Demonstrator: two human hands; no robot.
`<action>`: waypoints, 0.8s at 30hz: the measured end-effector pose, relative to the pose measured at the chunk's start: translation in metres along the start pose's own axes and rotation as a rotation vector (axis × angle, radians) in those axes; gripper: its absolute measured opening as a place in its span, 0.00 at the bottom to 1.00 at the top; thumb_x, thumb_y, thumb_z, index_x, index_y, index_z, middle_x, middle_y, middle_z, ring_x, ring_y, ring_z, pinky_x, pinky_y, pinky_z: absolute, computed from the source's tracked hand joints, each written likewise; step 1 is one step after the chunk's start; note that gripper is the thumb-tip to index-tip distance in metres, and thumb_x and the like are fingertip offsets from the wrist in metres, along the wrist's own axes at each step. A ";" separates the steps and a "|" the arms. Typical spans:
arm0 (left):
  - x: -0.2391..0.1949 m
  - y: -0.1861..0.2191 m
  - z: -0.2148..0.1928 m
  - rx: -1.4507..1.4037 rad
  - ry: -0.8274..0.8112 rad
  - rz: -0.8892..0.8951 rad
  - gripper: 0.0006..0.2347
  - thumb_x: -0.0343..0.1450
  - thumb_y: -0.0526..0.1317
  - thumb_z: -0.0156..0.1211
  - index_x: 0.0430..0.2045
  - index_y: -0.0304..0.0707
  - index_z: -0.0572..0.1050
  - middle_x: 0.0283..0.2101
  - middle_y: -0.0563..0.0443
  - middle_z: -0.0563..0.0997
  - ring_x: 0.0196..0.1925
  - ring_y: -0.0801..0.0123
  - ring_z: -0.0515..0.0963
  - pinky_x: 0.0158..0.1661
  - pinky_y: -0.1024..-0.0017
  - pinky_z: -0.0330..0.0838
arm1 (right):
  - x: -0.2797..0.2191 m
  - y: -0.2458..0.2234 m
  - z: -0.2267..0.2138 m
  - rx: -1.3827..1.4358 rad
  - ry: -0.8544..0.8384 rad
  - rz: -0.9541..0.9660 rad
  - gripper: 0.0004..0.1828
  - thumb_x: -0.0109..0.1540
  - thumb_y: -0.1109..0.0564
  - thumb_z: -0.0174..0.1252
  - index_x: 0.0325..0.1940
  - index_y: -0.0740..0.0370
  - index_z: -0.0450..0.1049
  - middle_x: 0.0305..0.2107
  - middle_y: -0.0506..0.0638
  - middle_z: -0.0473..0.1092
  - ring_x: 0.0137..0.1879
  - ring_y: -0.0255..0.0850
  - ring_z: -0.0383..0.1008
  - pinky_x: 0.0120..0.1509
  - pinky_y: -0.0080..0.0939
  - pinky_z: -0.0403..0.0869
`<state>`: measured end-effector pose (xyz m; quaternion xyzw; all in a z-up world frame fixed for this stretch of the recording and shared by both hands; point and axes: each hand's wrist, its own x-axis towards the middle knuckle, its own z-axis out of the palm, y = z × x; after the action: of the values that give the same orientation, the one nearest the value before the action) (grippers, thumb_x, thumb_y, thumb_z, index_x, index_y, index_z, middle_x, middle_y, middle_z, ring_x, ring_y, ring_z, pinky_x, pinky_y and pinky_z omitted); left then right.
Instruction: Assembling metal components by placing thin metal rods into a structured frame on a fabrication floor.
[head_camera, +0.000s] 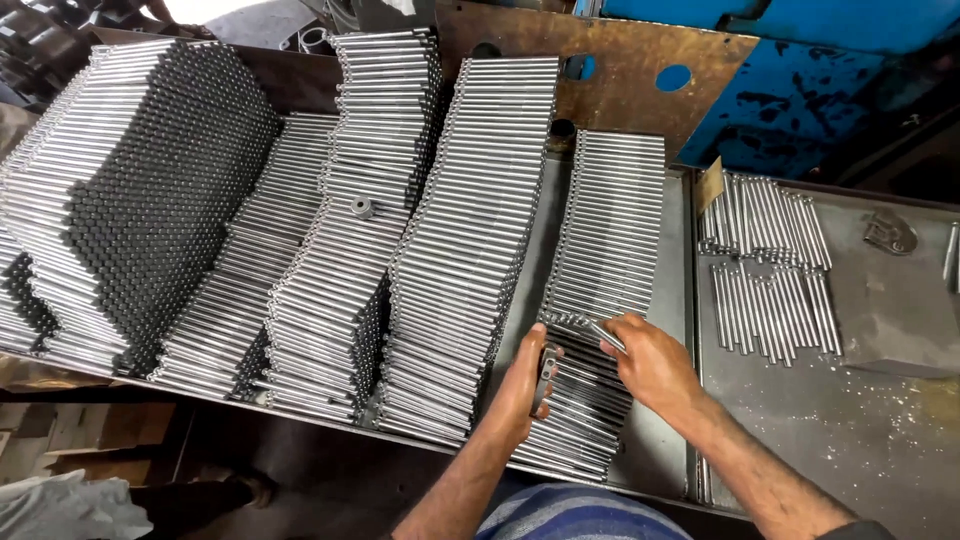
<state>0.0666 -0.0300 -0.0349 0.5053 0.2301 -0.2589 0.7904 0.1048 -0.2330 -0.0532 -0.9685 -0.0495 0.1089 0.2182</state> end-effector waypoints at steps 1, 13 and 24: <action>-0.009 0.009 0.005 0.027 0.015 0.012 0.22 0.74 0.61 0.52 0.38 0.37 0.72 0.29 0.55 0.63 0.24 0.76 0.65 0.15 0.84 0.54 | -0.004 -0.001 -0.003 0.148 -0.026 0.030 0.13 0.62 0.63 0.55 0.48 0.58 0.79 0.31 0.57 0.78 0.40 0.58 0.81 0.46 0.53 0.78; 0.025 0.002 0.007 0.271 0.107 -0.071 0.15 0.70 0.50 0.45 0.34 0.40 0.77 0.23 0.55 0.67 0.15 0.76 0.55 0.16 0.71 0.48 | -0.008 0.009 0.036 1.011 -0.293 0.354 0.12 0.65 0.55 0.64 0.31 0.62 0.73 0.18 0.55 0.68 0.20 0.39 0.59 0.24 0.38 0.56; 0.020 0.002 -0.001 0.453 0.120 -0.247 0.29 0.63 0.60 0.47 0.55 0.45 0.67 0.57 0.53 0.70 0.47 0.66 0.72 0.36 0.68 0.61 | 0.006 -0.007 0.024 0.923 -0.316 1.001 0.58 0.61 0.50 0.67 0.79 0.61 0.31 0.64 0.72 0.69 0.67 0.71 0.69 0.73 0.61 0.62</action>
<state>0.0827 -0.0317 -0.0466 0.6519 0.2726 -0.3680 0.6044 0.1045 -0.2161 -0.0730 -0.6557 0.4227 0.3458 0.5214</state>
